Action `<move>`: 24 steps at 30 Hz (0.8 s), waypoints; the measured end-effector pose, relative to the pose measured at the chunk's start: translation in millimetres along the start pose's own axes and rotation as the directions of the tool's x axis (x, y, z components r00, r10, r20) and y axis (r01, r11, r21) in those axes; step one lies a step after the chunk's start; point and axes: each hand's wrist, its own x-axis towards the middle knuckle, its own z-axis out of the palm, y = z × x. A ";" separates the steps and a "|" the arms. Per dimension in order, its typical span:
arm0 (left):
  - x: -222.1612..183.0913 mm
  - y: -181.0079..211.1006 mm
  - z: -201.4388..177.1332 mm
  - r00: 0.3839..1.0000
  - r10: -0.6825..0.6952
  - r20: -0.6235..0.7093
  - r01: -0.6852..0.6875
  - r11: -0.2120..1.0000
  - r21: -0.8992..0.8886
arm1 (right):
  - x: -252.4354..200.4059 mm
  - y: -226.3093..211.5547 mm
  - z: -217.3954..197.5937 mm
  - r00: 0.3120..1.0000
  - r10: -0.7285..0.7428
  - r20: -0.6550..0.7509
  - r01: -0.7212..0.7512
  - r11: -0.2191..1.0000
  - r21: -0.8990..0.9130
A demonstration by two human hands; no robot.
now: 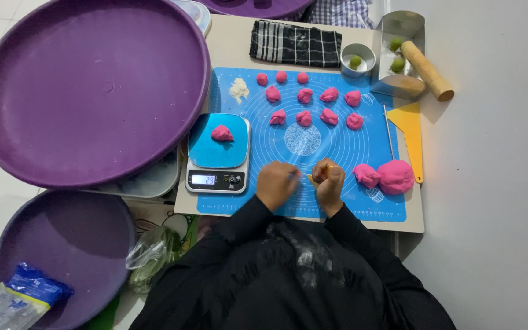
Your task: The person is weighing small portions of pink dough on a digital scale and arranging them on a blue silicone mat.
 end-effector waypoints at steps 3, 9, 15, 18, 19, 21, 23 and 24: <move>12.7 -30.4 -36.5 0.986 -0.110 -0.125 0.114 0.993 0.027 | -1.8 10.1 -6.1 0.999 0.008 0.038 -0.007 1.000 -0.005; 39.2 -67.6 -138.2 0.914 -0.248 -0.322 0.312 0.935 0.166 | -1.0 11.7 -7.9 0.998 -0.022 0.061 0.024 0.999 -0.022; 30.6 -115.1 -124.1 0.886 -0.309 -0.345 0.429 0.828 0.361 | -2.4 6.4 -3.3 0.998 -0.015 0.069 0.021 0.997 -0.081; 24.7 -121.7 -116.9 0.882 -0.331 -0.337 0.444 0.824 0.353 | -3.5 0.9 -3.4 0.994 -0.021 0.111 0.037 0.989 -0.143; 25.4 -118.1 -118.3 0.881 -0.334 -0.335 0.446 0.823 0.352 | -3.5 2.8 -4.4 0.994 -0.018 0.112 0.034 0.989 -0.144; 26.3 -111.9 -122.4 0.888 -0.322 -0.330 0.429 0.839 0.334 | -3.8 7.4 -5.2 0.996 -0.014 0.089 0.025 0.991 -0.129; 24.8 -111.6 -122.5 0.894 -0.316 -0.317 0.422 0.833 0.358 | -4.2 6.4 -5.0 0.995 -0.004 0.101 0.017 0.991 -0.131; 24.6 -111.6 -122.8 0.901 -0.307 -0.306 0.411 0.828 0.380 | -4.1 6.0 -4.7 0.994 0.002 0.111 0.013 0.991 -0.134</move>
